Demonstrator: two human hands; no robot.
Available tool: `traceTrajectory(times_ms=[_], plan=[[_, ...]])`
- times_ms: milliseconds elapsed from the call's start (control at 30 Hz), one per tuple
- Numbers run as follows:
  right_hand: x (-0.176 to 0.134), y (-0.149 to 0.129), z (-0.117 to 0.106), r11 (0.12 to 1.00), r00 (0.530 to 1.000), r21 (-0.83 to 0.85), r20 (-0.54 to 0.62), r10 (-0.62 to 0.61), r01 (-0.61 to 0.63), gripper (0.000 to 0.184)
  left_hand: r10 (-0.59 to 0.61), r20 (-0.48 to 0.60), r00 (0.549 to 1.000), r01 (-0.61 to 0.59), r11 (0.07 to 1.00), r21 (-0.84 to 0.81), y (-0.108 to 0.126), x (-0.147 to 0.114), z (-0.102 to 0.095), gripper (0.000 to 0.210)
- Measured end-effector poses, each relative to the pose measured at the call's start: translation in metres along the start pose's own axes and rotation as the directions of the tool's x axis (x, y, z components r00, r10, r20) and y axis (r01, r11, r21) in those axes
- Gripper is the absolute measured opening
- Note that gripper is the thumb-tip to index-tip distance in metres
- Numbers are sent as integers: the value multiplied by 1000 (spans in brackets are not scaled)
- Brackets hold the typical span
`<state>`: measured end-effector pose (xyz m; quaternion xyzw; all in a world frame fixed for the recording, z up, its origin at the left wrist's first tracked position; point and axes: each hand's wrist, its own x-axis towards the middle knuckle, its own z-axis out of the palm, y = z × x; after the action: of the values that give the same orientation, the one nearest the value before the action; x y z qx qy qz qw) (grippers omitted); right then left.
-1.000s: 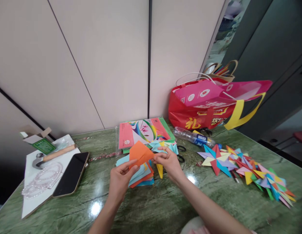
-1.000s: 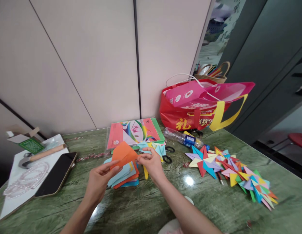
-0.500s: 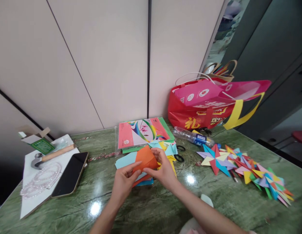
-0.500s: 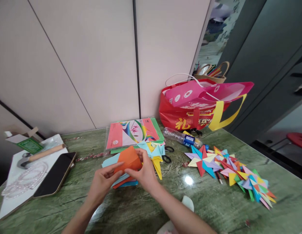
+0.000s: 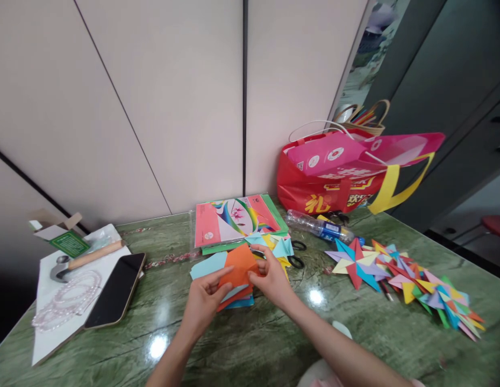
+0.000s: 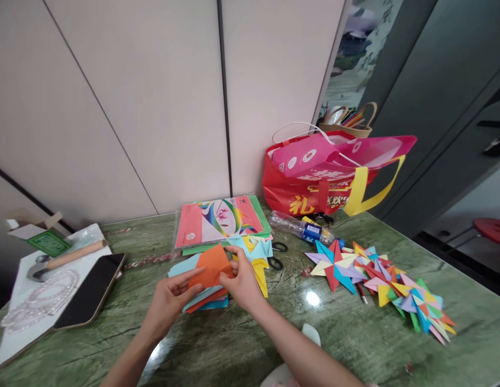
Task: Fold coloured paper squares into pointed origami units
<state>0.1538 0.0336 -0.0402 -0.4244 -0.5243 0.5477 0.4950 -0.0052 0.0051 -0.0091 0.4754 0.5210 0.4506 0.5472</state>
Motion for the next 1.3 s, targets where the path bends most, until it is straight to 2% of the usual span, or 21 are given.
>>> traceTrajectory(times_ms=[133, 233, 300, 400, 500, 600, 700, 833, 967, 1033, 1133, 1200, 1300], plan=[[5, 7, -4, 998, 997, -37, -69, -44, 42, 43, -42, 68, 997, 44, 999, -31, 7, 0, -3, 63], [6, 7, -6, 980, 973, -146, -164, -162, 139, 37, -83, 116, 990, 84, 996, 1, 10, 0, -5, 78], [4, 2, -5, 949, 951, -239, -177, -252, 206, 29, -96, 146, 985, 91, 995, 36, 9, 0, -6, 80], [-2, -6, -3, 884, 929, -356, -93, -357, 304, 22, -97, 191, 977, 80, 992, 95, 6, 0, -6, 75], [-6, -10, 0, 828, 915, -409, 42, -402, 382, 23, -93, 238, 967, 64, 990, 128, 5, -2, -5, 74], [-8, -7, 2, 808, 920, -444, 128, -371, 388, 20, -91, 259, 962, 58, 989, 133, 6, -3, -4, 75], [-8, -4, 3, 820, 935, -450, 143, -325, 354, 17, -81, 213, 974, 57, 992, 117, 8, -2, -5, 75], [-8, -3, 4, 852, 944, -409, 131, -301, 328, 14, -55, 60, 997, 52, 998, 47, 10, 1, -6, 74], [-6, -2, 6, 927, 976, -307, 85, -201, 217, 8, -39, -80, 996, 40, 999, 11, 9, 2, -5, 61], [-5, -2, 7, 961, 988, -229, 43, -147, 153, 9, -53, -80, 995, 54, 998, 11, 7, 2, -3, 50], [-5, -2, 9, 987, 996, -135, 0, -88, 87, 12, -91, -5, 996, 91, 995, 28, 5, 1, -1, 37], [-5, -3, 9, 992, 997, -102, -2, -72, 72, 12, -106, 28, 994, 105, 994, 42, 4, 0, 0, 34], [-6, -4, 10, 993, 998, -98, 22, -58, 60, 13, -118, 21, 993, 117, 992, 56, 3, 0, 1, 34]])
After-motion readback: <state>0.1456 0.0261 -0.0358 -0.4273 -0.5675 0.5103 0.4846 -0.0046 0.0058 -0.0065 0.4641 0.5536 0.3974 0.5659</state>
